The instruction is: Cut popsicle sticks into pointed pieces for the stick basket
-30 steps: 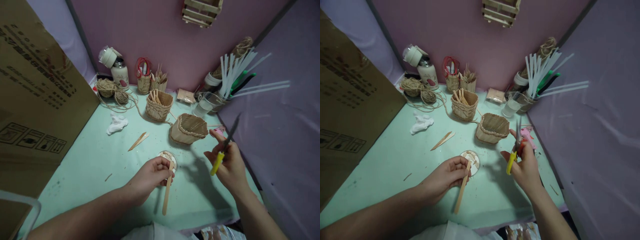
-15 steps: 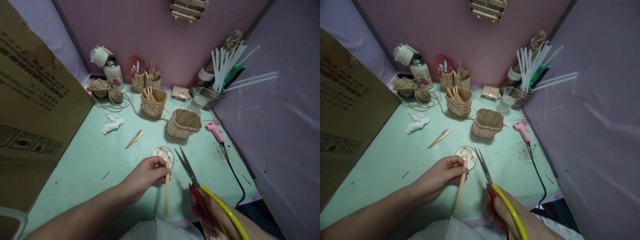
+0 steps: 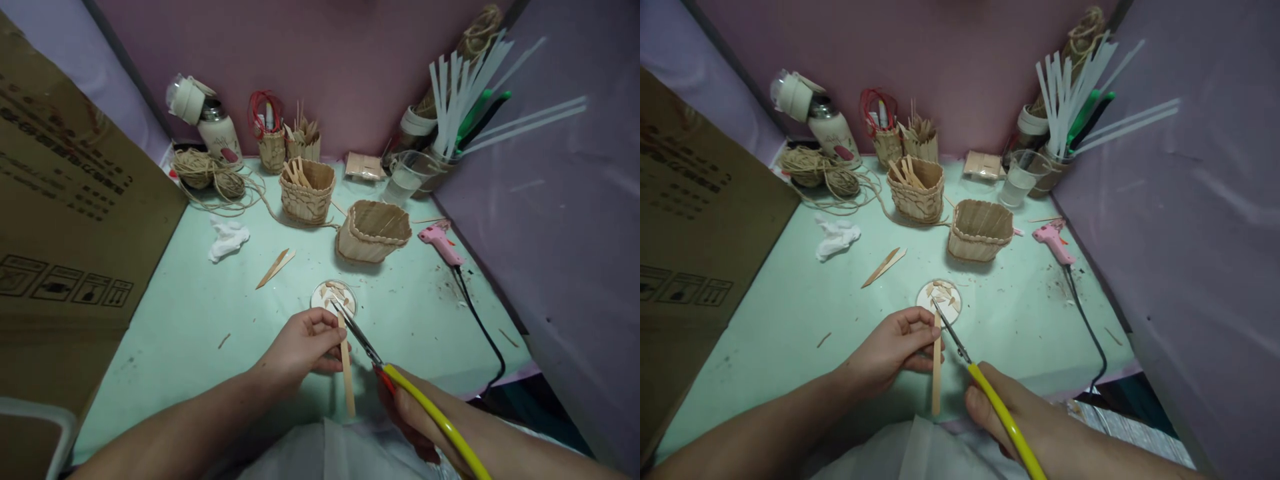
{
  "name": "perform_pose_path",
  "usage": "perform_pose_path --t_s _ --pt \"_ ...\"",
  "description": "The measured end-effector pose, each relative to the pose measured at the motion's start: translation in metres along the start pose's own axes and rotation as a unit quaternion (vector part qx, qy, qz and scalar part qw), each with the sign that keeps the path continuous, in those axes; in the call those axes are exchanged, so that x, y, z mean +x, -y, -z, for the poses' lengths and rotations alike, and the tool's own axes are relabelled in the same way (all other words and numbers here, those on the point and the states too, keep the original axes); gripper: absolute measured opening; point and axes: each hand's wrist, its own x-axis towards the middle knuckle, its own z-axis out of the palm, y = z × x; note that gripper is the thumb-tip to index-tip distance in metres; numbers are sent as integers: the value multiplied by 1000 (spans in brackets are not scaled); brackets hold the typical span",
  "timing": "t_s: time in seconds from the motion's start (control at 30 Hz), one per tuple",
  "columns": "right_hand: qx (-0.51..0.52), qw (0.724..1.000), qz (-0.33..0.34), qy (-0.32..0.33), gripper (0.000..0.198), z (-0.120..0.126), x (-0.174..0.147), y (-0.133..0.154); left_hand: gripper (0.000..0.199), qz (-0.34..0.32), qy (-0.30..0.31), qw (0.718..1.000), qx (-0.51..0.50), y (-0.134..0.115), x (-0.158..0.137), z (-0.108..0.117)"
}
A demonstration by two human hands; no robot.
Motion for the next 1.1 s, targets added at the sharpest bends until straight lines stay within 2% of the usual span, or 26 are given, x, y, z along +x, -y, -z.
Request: perform_pose_path --t_s 0.13,0.43,0.73,0.87,1.03,1.1 --pt "-44 998 -17 36 62 3 6 13 26 17 -20 1000 0 0 0 -2" --pt "-43 998 -21 33 54 6 13 12 27 34 -25 999 7 1 4 -2" --pt "-54 997 -27 46 59 8 15 13 27 46 -37 998 5 0 5 -3" --pt "-29 998 -37 37 59 7 15 16 30 54 -39 998 -2 2 6 -2" --pt "1 994 -102 34 61 3 17 15 29 54 -28 998 -12 4 7 1" --pt "17 996 -85 16 59 2 18 15 27 55 -18 998 -11 5 7 2"
